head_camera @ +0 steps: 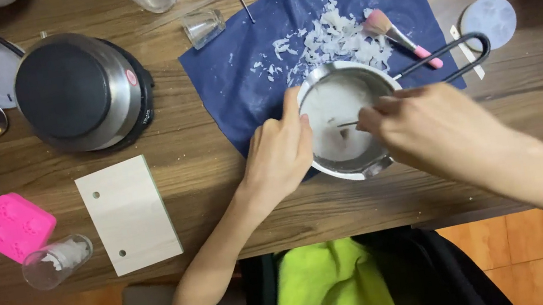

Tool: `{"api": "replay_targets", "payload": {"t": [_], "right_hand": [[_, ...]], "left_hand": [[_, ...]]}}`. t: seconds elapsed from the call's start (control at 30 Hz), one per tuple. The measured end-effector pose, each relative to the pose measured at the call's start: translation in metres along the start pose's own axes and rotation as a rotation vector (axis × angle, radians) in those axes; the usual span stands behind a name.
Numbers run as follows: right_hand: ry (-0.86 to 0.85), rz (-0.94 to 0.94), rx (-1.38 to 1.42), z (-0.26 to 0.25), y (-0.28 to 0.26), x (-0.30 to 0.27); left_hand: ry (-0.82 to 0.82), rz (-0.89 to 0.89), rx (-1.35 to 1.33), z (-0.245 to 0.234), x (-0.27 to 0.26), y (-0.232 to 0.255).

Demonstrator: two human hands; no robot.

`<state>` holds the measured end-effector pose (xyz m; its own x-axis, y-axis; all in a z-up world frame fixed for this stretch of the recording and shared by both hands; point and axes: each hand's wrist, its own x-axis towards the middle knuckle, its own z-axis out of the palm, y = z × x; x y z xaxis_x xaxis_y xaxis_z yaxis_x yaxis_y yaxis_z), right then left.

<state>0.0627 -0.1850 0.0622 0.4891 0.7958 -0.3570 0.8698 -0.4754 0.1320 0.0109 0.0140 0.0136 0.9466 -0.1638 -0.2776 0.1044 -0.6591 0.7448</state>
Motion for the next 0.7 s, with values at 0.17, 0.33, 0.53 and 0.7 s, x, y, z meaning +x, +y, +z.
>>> {"api": "replay_targets", "payload": {"t": [0.17, 0.33, 0.53, 0.7], "right_hand": [[0.166, 0.006, -0.075, 0.02, -0.007, 0.007], [0.244, 0.01, -0.167, 0.029, -0.012, 0.012], [0.271, -0.014, -0.191, 0.036, -0.013, 0.013], [0.236, -0.011, -0.229, 0.033, -0.018, 0.015]], "left_hand": [[-0.035, -0.031, -0.037, -0.001, 0.001, -0.003], [-0.043, -0.027, 0.073, 0.0, 0.001, -0.001], [-0.05, -0.043, 0.115, -0.001, 0.001, 0.002], [-0.042, -0.039, 0.107, 0.001, 0.001, 0.002]]}}
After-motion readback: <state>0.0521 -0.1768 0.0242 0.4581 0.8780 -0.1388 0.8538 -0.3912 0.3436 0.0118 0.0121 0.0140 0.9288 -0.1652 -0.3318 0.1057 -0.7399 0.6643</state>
